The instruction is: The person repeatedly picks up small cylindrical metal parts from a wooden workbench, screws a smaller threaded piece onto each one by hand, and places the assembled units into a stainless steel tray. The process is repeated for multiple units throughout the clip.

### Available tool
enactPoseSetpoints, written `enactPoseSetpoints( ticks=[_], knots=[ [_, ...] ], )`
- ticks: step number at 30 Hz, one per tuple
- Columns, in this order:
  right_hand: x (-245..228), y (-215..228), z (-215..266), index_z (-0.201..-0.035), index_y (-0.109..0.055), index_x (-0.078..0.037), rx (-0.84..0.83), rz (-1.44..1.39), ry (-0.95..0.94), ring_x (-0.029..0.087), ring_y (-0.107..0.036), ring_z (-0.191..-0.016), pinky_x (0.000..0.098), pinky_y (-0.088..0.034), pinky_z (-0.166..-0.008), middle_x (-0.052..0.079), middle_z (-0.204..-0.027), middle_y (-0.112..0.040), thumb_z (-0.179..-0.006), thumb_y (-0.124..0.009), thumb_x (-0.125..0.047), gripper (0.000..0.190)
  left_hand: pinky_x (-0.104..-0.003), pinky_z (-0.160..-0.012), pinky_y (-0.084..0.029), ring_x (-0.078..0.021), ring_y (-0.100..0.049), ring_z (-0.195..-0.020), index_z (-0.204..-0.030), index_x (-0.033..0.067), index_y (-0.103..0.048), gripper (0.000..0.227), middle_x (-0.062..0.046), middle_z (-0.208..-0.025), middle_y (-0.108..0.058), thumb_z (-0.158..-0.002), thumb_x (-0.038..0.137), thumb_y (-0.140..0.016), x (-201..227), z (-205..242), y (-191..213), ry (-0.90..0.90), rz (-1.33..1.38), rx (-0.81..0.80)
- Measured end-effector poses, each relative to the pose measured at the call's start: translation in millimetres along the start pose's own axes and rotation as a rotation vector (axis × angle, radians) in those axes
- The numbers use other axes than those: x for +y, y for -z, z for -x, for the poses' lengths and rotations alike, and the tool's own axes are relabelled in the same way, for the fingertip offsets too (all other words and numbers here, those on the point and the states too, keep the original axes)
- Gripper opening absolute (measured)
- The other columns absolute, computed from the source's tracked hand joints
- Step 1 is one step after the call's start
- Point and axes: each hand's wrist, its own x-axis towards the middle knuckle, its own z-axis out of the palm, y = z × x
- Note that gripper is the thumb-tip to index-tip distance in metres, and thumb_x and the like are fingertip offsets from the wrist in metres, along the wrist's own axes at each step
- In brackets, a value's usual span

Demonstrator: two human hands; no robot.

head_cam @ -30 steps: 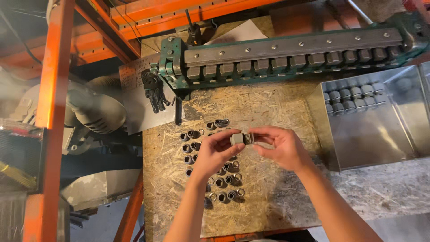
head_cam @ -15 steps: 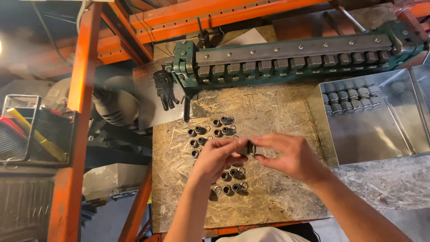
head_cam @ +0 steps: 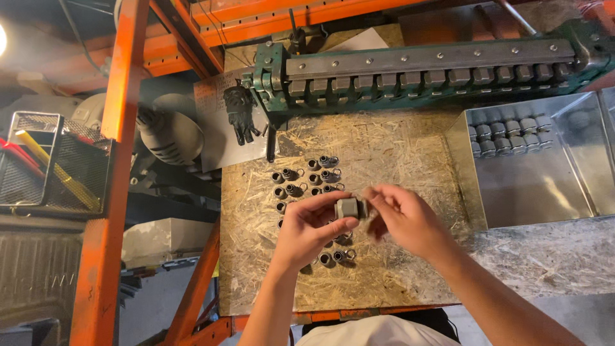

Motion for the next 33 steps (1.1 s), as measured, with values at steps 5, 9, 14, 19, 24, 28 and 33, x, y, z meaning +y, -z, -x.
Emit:
enactPoseSetpoints(
  ticks=[5,9,14,19,24,28,33],
  knots=[
    [10.6,14.1,-9.1,-0.146,-0.069,0.01,-0.063,-0.058,0.493,0.055,-0.074,-0.137,0.0652,-0.067,-0.106,0.037,-0.156,-0.067,-0.119,-0.05,-0.012,0.039,-0.042,-0.099,-0.073,-0.0275,-0.084,-0.11,-0.137,-0.009,-0.081,0.059,-0.027,-0.122,-0.087,-0.081,-0.007,-0.101,-6.1,-4.1,6.2,-0.023,0.035,0.03],
    [6.1,8.1,9.6,-0.141,-0.081,0.002,-0.036,0.088,0.581,0.035,-0.085,-0.112,0.0438,-0.075,-0.091,0.027,-0.14,-0.082,-0.095,-0.079,0.006,0.045,-0.042,-0.098,-0.073,-0.0274,-0.084,-0.109,-0.136,-0.0094,-0.081,0.056,-0.027,-0.123,-0.086,-0.083,-0.006,-0.101,-9.0,-1.7,2.1,-0.037,0.046,0.023],
    [-16.3,6.6,16.9,-0.128,-0.088,-0.001,0.09,0.295,0.649,0.034,-0.088,-0.116,0.0446,-0.073,-0.094,0.022,-0.126,-0.09,-0.084,-0.095,0.004,0.044,-0.041,-0.101,-0.072,-0.0259,-0.082,-0.114,-0.133,-0.0085,-0.084,0.052,-0.023,-0.127,-0.084,-0.084,-0.005,-0.1,-1.6,-5.2,-5.5,-0.097,0.018,0.018],
    [-21.3,3.2,21.6,-0.151,-0.078,-0.002,0.052,0.32,0.257,0.033,-0.087,-0.071,0.0446,-0.074,-0.071,0.028,-0.092,-0.091,-0.11,-0.07,-0.012,0.044,-0.046,-0.106,-0.07,-0.029,-0.08,-0.118,-0.131,-0.0078,-0.084,0.052,-0.024,-0.128,-0.081,-0.083,0.001,-0.102,19.2,-2.6,-13.3,-0.197,-0.168,-0.017],
    [1.1,11.3,5.8,-0.157,-0.065,0.001,0.113,0.102,0.279,0.041,-0.082,-0.088,0.0477,-0.071,-0.071,0.029,-0.105,-0.079,-0.121,-0.038,-0.044,0.063,-0.041,-0.102,-0.07,-0.0285,-0.081,-0.115,-0.131,-0.01,-0.083,0.051,-0.025,-0.126,-0.081,-0.084,0.001,-0.102,19.3,-8.5,-25.1,-0.222,-0.131,-0.035],
    [-6.2,8.8,28.6,-0.172,-0.046,0.005,0.207,0.187,0.565,0.04,-0.084,-0.083,0.0499,-0.071,-0.077,0.039,-0.119,-0.081,-0.123,-0.041,-0.022,0.056,-0.04,-0.101,-0.07,-0.0286,-0.082,-0.115,-0.13,-0.0101,-0.083,0.049,-0.025,-0.125,-0.081,-0.085,0.001,-0.101,18.3,-11.9,-22.6,-0.245,-0.116,-0.038],
    [-3.6,23.4,30.5,-0.169,-0.059,-0.012,0.319,0.367,0.314,0.03,-0.079,-0.065,0.0441,-0.063,-0.071,0.019,-0.077,-0.082,-0.119,-0.051,-0.017,0.051,-0.039,-0.1,-0.071,-0.0275,-0.082,-0.114,-0.131,-0.011,-0.082,0.049,-0.025,-0.126,-0.08,-0.087,0.002,-0.1,19.7,-16.8,-24.0,-0.259,-0.105,-0.031]
  ],
)
